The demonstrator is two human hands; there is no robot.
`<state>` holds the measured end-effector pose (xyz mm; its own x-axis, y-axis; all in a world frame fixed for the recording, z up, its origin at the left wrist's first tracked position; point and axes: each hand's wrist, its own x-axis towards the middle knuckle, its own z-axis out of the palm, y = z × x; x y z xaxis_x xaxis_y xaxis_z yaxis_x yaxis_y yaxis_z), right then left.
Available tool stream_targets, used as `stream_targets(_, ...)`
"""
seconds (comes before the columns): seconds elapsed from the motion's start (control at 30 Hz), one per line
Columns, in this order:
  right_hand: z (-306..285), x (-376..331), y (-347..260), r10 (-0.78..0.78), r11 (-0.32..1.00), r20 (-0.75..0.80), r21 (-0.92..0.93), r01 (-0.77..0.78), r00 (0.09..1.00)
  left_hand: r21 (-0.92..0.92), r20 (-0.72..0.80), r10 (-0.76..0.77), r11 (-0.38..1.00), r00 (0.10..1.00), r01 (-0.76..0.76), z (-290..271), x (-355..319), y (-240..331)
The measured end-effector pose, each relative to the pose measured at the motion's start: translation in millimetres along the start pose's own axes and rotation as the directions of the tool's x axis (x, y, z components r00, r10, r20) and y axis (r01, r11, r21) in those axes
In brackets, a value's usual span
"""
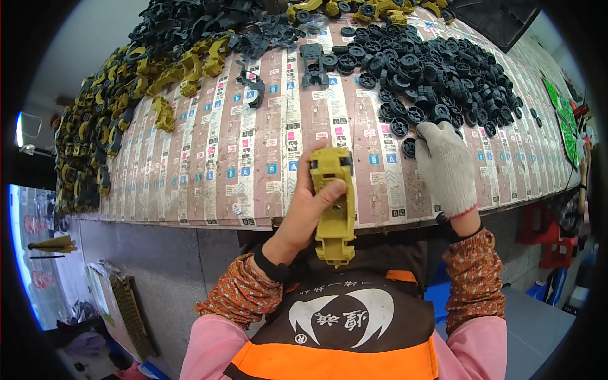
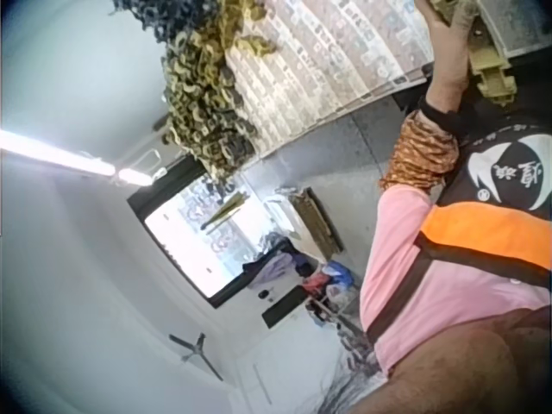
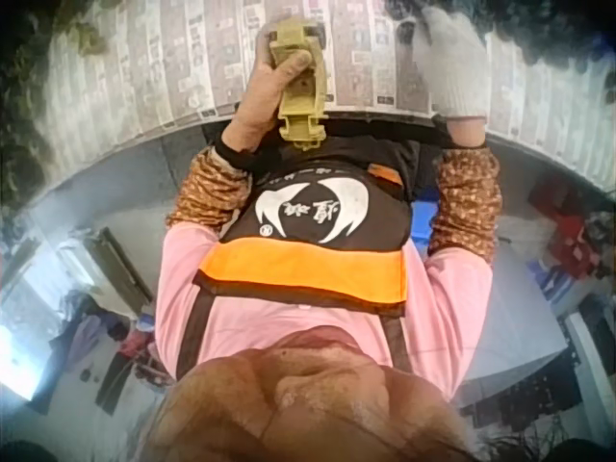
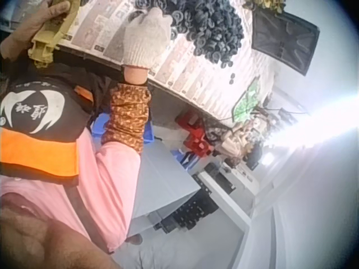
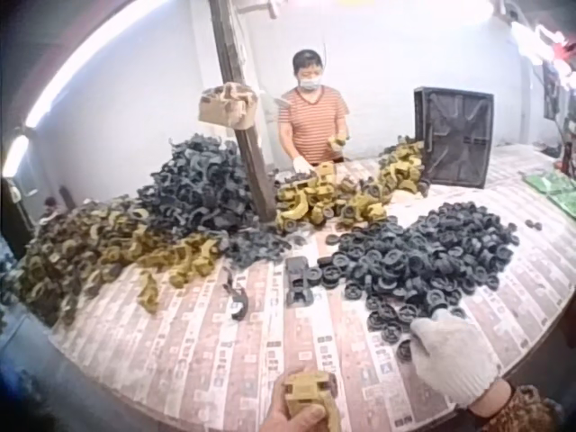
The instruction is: The person assembles yellow and black plastic components by hand. They pick up a yellow plastic frame, insert a black circular part into it, and place the assembled unit on the table. This process is repeated multiple times with different parts from piles on the table.
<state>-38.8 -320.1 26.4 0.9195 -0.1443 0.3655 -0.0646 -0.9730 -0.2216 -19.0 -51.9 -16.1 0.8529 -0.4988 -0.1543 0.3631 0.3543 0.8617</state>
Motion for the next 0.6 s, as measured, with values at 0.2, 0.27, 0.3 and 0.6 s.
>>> stream_targets(0.2,8.4,0.2,3.4,-0.107,0.994,0.14,-0.009,0.109,0.984,-0.119,-0.109,0.002,0.993,0.994,-0.015,-8.1,0.6,7.0)
stream_targets(0.27,9.1,-1.1,0.4,-0.152,0.988,0.093,0.024,0.15,0.984,-0.146,-0.127,0.003,0.989,0.992,-0.022,-8.8,0.9,4.8)
stream_targets(0.3,9.0,-1.8,-1.0,-0.173,0.985,0.069,0.04,0.17,0.983,-0.171,-0.145,-0.004,0.985,0.989,-0.021,-8.4,1.6,3.1)
stream_targets(0.6,-3.6,-57.3,-75.1,-0.011,0.565,0.42,0.751,-0.341,0.907,-0.179,-0.233,0.152,0.964,0.961,-0.196,2.3,6.9,4.1)
